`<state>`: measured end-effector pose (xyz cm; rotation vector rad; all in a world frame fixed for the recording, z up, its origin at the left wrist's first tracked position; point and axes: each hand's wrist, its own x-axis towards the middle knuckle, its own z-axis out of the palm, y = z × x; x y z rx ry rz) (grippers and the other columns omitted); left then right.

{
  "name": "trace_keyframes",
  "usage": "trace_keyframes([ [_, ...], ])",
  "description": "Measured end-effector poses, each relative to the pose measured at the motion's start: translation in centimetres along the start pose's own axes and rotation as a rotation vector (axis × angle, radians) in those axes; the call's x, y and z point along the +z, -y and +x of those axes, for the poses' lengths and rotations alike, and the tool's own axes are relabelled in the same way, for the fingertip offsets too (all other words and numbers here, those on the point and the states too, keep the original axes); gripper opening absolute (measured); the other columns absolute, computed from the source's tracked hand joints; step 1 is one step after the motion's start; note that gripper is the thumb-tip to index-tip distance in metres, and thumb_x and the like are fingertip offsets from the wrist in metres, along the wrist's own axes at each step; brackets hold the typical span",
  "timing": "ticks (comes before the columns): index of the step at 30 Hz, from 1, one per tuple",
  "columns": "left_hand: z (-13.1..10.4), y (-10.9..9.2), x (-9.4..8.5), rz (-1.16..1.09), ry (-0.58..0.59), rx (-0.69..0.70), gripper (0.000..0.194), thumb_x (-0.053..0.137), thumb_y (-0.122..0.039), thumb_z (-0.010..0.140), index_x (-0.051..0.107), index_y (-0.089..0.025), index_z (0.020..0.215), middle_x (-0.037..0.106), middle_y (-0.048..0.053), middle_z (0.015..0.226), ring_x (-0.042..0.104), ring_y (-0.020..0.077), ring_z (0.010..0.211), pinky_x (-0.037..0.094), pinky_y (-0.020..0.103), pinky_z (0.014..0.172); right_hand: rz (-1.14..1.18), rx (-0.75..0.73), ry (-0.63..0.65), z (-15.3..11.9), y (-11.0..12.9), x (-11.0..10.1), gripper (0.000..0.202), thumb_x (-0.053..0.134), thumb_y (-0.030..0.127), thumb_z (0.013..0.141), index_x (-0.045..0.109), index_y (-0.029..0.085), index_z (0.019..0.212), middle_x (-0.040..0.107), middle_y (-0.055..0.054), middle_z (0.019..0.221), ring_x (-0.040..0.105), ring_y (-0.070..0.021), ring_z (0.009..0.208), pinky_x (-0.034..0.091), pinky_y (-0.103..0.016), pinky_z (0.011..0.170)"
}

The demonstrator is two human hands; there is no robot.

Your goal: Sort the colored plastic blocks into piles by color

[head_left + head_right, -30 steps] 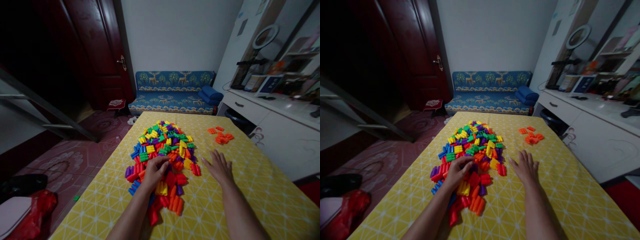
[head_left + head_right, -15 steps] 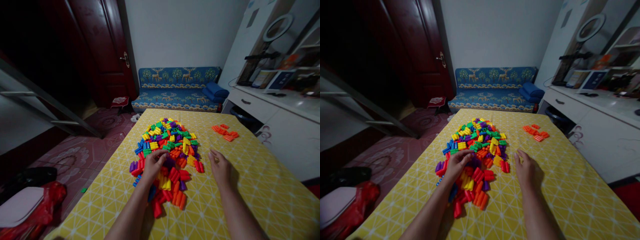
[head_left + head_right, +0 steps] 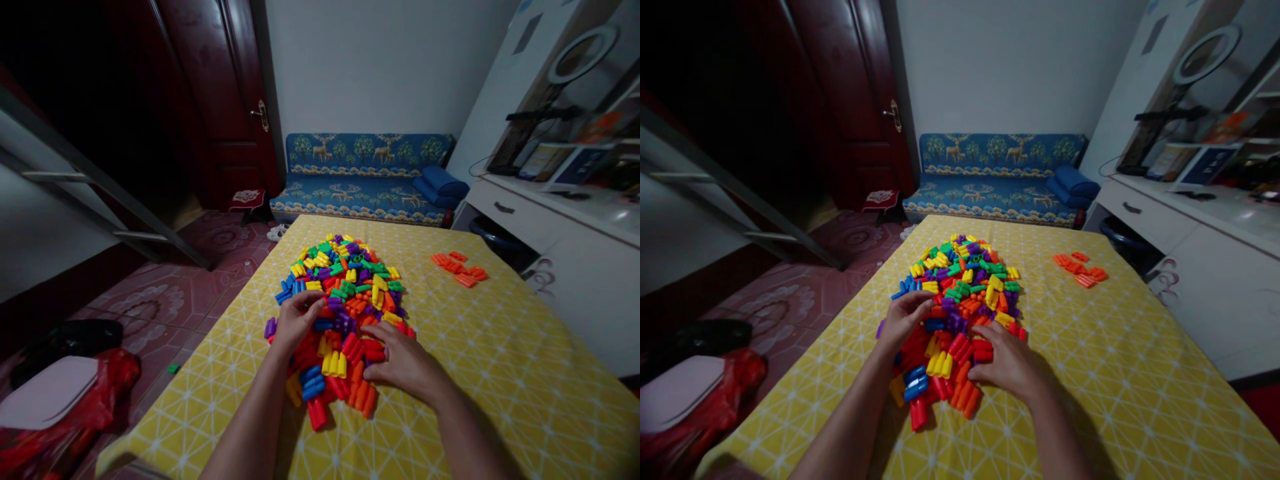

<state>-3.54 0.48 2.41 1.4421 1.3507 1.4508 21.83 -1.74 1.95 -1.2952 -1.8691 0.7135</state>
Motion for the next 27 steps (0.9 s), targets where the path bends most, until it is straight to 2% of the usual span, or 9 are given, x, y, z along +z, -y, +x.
trace_keyframes([
  [2,-0.3,-0.2,0.5,0.065,0.053,0.033,0.024,0.067,-0.036,0.083,0.077,-0.017,0.095,0.078,0.007,0.090,0.072,0.0197,0.077,0.056,0.028,0.070,-0.066,-0.027,0.092,-0.2,0.1,0.9,0.058,0.083,0.035,0.060,0.070,0.030,0.116,0.072,-0.004,0.103,0.070,-0.0220,0.083,0.053,-0.029,0.064],
  [4,-0.6,-0.2,0.8,0.153,0.055,0.082,0.022,0.063,-0.032,0.086,0.076,-0.018,0.097,0.078,0.007,0.092,0.071,0.0195,0.078,0.056,0.028,0.071,-0.143,-0.041,0.147,-0.3,0.6,2.2,0.064,0.081,0.036,0.064,0.064,0.033,0.126,0.071,-0.005,0.110,0.070,-0.0232,0.089,0.053,-0.030,0.067],
  [7,-0.7,-0.1,1.1,0.273,0.041,0.160,0.019,0.060,-0.025,0.087,0.076,-0.019,0.096,0.077,0.007,0.091,0.070,0.0192,0.079,0.054,0.028,0.071,-0.240,-0.025,0.125,-0.4,2.0,3.9,0.061,0.077,0.043,0.072,0.060,0.035,0.131,0.072,-0.006,0.114,0.071,-0.0248,0.088,0.051,-0.030,0.063],
  [10,-0.5,-0.2,1.0,0.311,0.043,0.195,0.018,0.060,-0.023,0.087,0.076,-0.019,0.093,0.077,0.006,0.089,0.070,0.0193,0.081,0.053,0.029,0.074,-0.279,0.024,0.044,0.3,3.3,5.2,0.049,0.069,0.047,0.080,0.062,0.035,0.127,0.075,-0.006,0.101,0.071,-0.0255,0.078,0.049,-0.031,0.058],
  [13,-0.6,-0.4,1.0,0.256,0.063,0.175,0.021,0.057,-0.027,0.090,0.074,-0.018,0.099,0.076,0.007,0.096,0.070,0.0202,0.087,0.054,0.030,0.078,-0.122,0.051,-0.092,1.9,4.1,6.1,0.038,0.064,0.039,0.084,0.064,0.032,0.121,0.075,-0.006,0.100,0.071,-0.0250,0.085,0.054,-0.033,0.069],
  [16,-0.6,-0.4,1.1,0.208,0.077,0.158,0.031,0.060,-0.032,0.090,0.069,-0.019,0.117,0.073,0.009,0.114,0.068,0.0230,0.104,0.053,0.033,0.089,0.198,0.080,-0.213,3.7,4.1,7.2,0.042,0.060,0.036,0.084,0.059,0.026,0.125,0.071,-0.008,0.112,0.068,-0.0241,0.102,0.056,-0.037,0.086],
  [20,-0.5,0.3,1.2,0.229,0.087,0.193,0.043,0.068,-0.034,0.086,0.063,-0.022,0.127,0.068,0.010,0.126,0.062,0.0260,0.118,0.048,0.040,0.101,0.497,0.113,-0.189,4.1,3.4,8.3,0.051,0.058,0.031,0.081,0.052,0.025,0.131,0.063,-0.009,0.131,0.061,-0.0241,0.119,0.053,-0.042,0.098],
  [23,-0.3,0.8,1.2,0.251,0.109,0.244,0.036,0.067,-0.030,0.087,0.066,-0.022,0.122,0.070,0.011,0.120,0.064,0.0249,0.113,0.050,0.039,0.098,0.551,0.085,-0.163,3.5,2.9,8.5,0.054,0.058,0.024,0.078,0.052,0.029,0.132,0.059,-0.005,0.138,0.056,-0.0241,0.127,0.050,-0.043,0.104],
  [27,-0.1,1.1,1.2,0.282,0.030,0.266,0.034,0.067,-0.025,0.086,0.066,-0.021,0.119,0.071,0.011,0.116,0.065,0.0248,0.109,0.051,0.040,0.096,0.580,0.079,-0.177,3.0,2.1,8.2,0.056,0.057,0.028,0.084,0.044,0.026,0.139,0.057,-0.008,0.140,0.057,-0.0227,0.127,0.047,-0.045,0.107],
])
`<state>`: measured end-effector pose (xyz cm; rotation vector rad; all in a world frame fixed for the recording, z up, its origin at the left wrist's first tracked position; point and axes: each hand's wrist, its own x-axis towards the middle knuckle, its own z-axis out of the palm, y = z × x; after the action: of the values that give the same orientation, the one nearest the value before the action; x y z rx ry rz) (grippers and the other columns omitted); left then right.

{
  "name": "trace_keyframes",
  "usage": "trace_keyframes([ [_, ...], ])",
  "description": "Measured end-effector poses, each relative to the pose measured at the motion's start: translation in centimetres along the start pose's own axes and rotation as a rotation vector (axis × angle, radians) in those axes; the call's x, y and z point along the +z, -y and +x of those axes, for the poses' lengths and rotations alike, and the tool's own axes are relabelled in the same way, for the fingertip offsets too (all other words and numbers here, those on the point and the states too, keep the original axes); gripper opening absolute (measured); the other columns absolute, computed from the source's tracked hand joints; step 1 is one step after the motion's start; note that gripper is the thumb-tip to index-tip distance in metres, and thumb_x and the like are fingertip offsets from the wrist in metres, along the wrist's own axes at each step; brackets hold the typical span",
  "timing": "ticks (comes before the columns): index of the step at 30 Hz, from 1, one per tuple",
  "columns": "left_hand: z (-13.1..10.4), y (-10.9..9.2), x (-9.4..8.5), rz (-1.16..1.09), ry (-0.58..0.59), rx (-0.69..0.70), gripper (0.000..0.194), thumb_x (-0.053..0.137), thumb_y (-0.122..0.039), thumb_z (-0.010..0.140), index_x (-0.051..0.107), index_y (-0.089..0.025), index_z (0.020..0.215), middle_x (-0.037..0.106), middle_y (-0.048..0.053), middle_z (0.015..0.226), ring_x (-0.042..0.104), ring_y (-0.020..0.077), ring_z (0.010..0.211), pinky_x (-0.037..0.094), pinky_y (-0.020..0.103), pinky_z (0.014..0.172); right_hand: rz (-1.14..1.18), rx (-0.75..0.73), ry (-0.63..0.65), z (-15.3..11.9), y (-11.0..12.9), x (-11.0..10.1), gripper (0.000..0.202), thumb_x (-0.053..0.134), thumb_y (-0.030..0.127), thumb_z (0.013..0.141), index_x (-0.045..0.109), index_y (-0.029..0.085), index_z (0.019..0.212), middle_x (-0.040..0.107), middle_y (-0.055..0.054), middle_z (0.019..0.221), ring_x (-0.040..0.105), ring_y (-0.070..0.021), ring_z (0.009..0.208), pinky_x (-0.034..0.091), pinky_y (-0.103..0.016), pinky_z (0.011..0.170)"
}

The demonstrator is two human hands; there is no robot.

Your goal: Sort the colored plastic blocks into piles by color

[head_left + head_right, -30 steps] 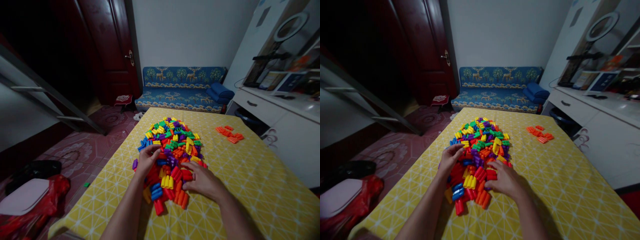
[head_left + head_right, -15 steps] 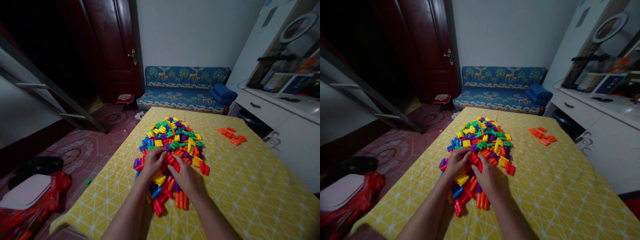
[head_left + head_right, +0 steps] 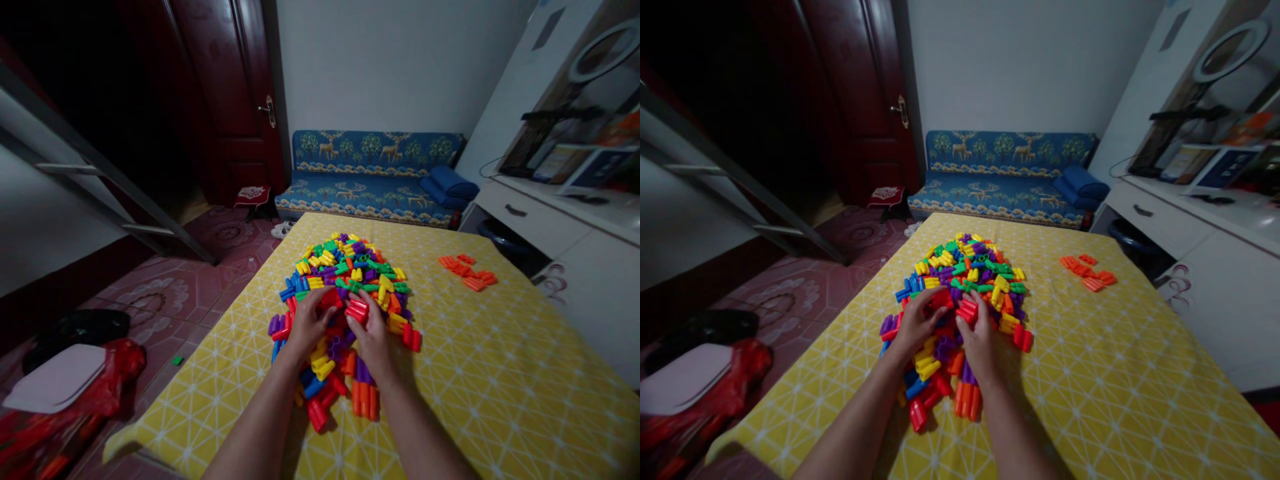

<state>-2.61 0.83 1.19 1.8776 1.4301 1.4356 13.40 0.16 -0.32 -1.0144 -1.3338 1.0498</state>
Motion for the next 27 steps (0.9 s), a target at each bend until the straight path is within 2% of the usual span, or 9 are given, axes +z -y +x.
trace_keyframes([
  [5,0.0,0.3,0.1,0.047,-0.053,0.007,0.037,0.065,-0.017,0.084,0.065,-0.022,0.120,0.070,0.010,0.113,0.065,0.0246,0.107,0.053,0.039,0.092,-0.136,-0.018,-0.028,0.4,-0.2,-1.7,0.053,0.064,0.039,0.084,0.052,0.021,0.132,0.069,-0.012,0.121,0.069,-0.0244,0.104,0.056,-0.043,0.092],
  [10,-0.1,1.0,0.2,0.116,-0.089,-0.001,0.040,0.059,-0.010,0.083,0.066,-0.022,0.121,0.066,0.011,0.120,0.062,0.0256,0.112,0.051,0.042,0.097,-0.525,-0.167,0.170,0.4,0.9,-3.3,0.049,0.070,0.045,0.081,0.064,0.024,0.125,0.070,-0.009,0.118,0.066,-0.0258,0.107,0.053,-0.040,0.092],
  [12,-0.2,1.1,0.2,0.154,-0.127,0.007,0.041,0.058,-0.008,0.082,0.067,-0.022,0.120,0.064,0.011,0.123,0.059,0.0264,0.116,0.049,0.044,0.101,-0.576,-0.276,0.071,0.7,1.1,-4.1,0.035,0.064,0.045,0.087,0.070,0.023,0.114,0.071,-0.009,0.113,0.065,-0.0241,0.106,0.052,-0.038,0.092],
  [14,-0.2,1.3,0.2,0.185,-0.158,0.019,0.041,0.057,-0.007,0.081,0.069,-0.023,0.117,0.063,0.010,0.124,0.058,0.0266,0.117,0.047,0.045,0.102,-0.626,-0.359,-0.157,1.2,1.0,-5.5,0.029,0.056,0.042,0.093,0.073,0.021,0.101,0.071,-0.010,0.104,0.065,-0.0229,0.100,0.051,-0.037,0.091],
  [16,-0.2,1.3,0.2,0.211,-0.164,0.027,0.038,0.058,-0.009,0.081,0.070,-0.023,0.114,0.064,0.010,0.122,0.059,0.0265,0.115,0.048,0.045,0.100,-0.725,-0.366,-0.362,1.8,0.5,-7.0,0.032,0.052,0.042,0.094,0.072,0.018,0.097,0.071,-0.012,0.100,0.064,-0.0243,0.097,0.049,-0.039,0.091],
  [18,-0.2,1.4,0.2,0.231,-0.146,0.031,0.033,0.060,-0.012,0.082,0.071,-0.023,0.111,0.065,0.010,0.119,0.060,0.0265,0.111,0.050,0.044,0.098,-0.856,-0.289,-0.441,2.2,-0.1,-8.2,0.039,0.052,0.045,0.092,0.070,0.014,0.108,0.070,-0.016,0.106,0.062,-0.0276,0.101,0.048,-0.042,0.092],
  [21,-0.2,1.4,0.3,0.248,-0.116,0.034,0.029,0.061,-0.015,0.084,0.071,-0.023,0.109,0.066,0.010,0.117,0.061,0.0265,0.110,0.051,0.044,0.096,-1.012,-0.176,-0.309,2.2,-0.9,-8.2,0.060,0.056,0.051,0.088,0.057,0.010,0.132,0.063,-0.021,0.126,0.059,-0.0325,0.114,0.047,-0.046,0.096],
  [24,-0.2,1.2,0.3,0.241,-0.105,0.033,0.027,0.061,-0.018,0.085,0.071,-0.023,0.110,0.067,0.009,0.116,0.062,0.0260,0.109,0.051,0.044,0.095,-1.021,-0.228,-0.140,1.5,-0.7,-6.1,0.069,0.057,0.050,0.088,0.043,0.016,0.146,0.051,-0.018,0.143,0.049,-0.0329,0.129,0.043,-0.049,0.103],
  [27,-0.1,0.8,0.2,0.225,-0.106,0.024,0.024,0.060,-0.022,0.088,0.071,-0.023,0.109,0.068,0.009,0.114,0.063,0.0251,0.108,0.051,0.043,0.096,-0.970,-0.289,-0.046,0.5,0.2,-3.5,0.070,0.055,0.049,0.090,0.037,0.019,0.150,0.042,-0.015,0.152,0.036,-0.0324,0.141,0.036,-0.052,0.111],
])
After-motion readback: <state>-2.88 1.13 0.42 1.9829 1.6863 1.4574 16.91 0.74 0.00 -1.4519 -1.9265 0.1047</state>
